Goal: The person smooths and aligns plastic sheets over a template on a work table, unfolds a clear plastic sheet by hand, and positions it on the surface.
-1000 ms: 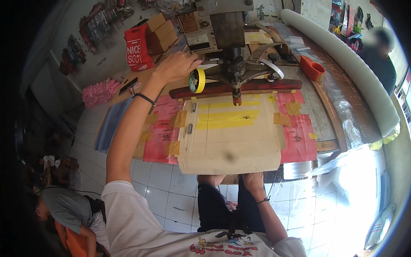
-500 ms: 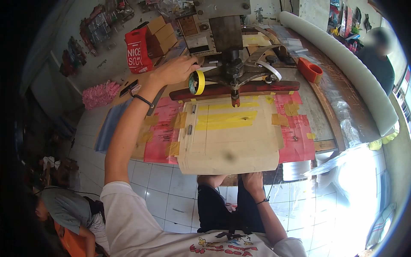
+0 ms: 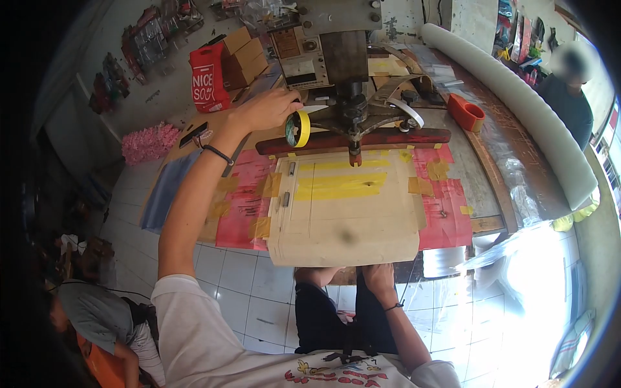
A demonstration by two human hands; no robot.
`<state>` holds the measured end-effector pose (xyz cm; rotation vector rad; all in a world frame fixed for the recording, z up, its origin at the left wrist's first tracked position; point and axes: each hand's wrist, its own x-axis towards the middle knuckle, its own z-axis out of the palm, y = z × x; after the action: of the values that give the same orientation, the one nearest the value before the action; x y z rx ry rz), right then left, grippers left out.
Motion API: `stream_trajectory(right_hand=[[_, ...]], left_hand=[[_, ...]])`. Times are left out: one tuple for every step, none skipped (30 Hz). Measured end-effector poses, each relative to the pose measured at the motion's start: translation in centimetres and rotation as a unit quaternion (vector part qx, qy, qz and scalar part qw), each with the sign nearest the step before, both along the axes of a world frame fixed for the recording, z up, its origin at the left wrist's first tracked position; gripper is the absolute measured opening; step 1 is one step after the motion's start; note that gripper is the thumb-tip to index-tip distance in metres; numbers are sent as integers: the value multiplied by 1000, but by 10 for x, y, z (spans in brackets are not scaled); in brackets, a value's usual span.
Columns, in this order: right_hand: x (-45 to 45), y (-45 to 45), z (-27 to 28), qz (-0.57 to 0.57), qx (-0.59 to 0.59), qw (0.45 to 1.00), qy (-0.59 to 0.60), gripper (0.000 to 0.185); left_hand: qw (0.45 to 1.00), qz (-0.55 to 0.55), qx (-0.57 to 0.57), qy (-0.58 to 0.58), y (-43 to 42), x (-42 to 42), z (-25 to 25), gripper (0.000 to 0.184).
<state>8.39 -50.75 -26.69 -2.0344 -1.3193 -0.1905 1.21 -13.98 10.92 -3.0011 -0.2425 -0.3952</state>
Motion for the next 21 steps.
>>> stream_trajectory(right_hand=[[1, 0, -2, 3, 0, 1000, 3, 36], [1, 0, -4, -1, -15, 1000, 15, 38], [1, -1, -7, -5, -31, 999, 27, 41], [0, -2, -9, -9, -46, 998, 40, 44], [1, -2, -12, -10, -46, 998, 37, 44], [1, -2, -13, -11, -46, 998, 35, 44], [1, -2, -13, -11, -46, 998, 32, 44], [1, -2, -14, -14, -50, 998, 37, 44], [1, -2, -12, -16, -55, 997, 43, 44], [0, -2, -10, -18, -60, 997, 49, 44], [-1, -1, -9, -16, -56, 997, 45, 44], [-1, -1, -7, -14, -52, 998, 42, 43], [-1, -1, -6, -13, -47, 998, 38, 43], [-1, 0, -5, -14, -48, 998, 40, 42], [-2, 0, -4, -14, -48, 998, 42, 42], [-1, 1, -3, -14, -49, 998, 44, 41], [-1, 1, -2, -15, -45, 998, 38, 41], [-2, 1, -4, -16, -41, 999, 32, 41], [-2, 1, -5, -16, -37, 999, 26, 41], [-2, 0, -6, -17, -45, 998, 29, 41], [-1, 0, -6, -18, -53, 998, 33, 41]], left_hand=[[1000, -3, 4, 2, 0, 0, 1, 33], [1000, -1, 2, -1, -1, 0, 0, 33], [1000, 2, -1, -3, -3, -1, 1, 33], [1000, 4, -4, -5, -5, -2, 2, 33], [1000, 5, -3, -1, -6, -2, 3, 33], [1000, 7, -3, 4, -6, -2, 3, 33], [1000, 8, -2, 8, -6, -1, 4, 33], [1000, 9, -4, 8, -6, -1, 4, 33], [1000, 12, -6, 8, -7, -1, 4, 33], [1000, 14, -7, 9, -7, -2, 4, 33], [1000, 10, -9, 7, -7, -2, 4, 33], [1000, 6, -9, 5, -5, -1, 3, 33], [1000, 1, -10, 2, -3, -1, 2, 32], [1000, 2, -10, 2, -2, 0, 1, 32], [1000, 3, -10, 3, -2, 0, 1, 32], [1000, 4, -11, 2, -2, 0, 1, 32], [1000, 0, -9, 1, -2, 0, 1, 32], [1000, -4, -8, 0, -2, 0, 2, 31], [1000, -7, -6, -1, -3, -1, 2, 31], [1000, -3, -7, 1, -3, -1, 2, 31], [1000, 0, -7, 4, -4, -1, 3, 31]])
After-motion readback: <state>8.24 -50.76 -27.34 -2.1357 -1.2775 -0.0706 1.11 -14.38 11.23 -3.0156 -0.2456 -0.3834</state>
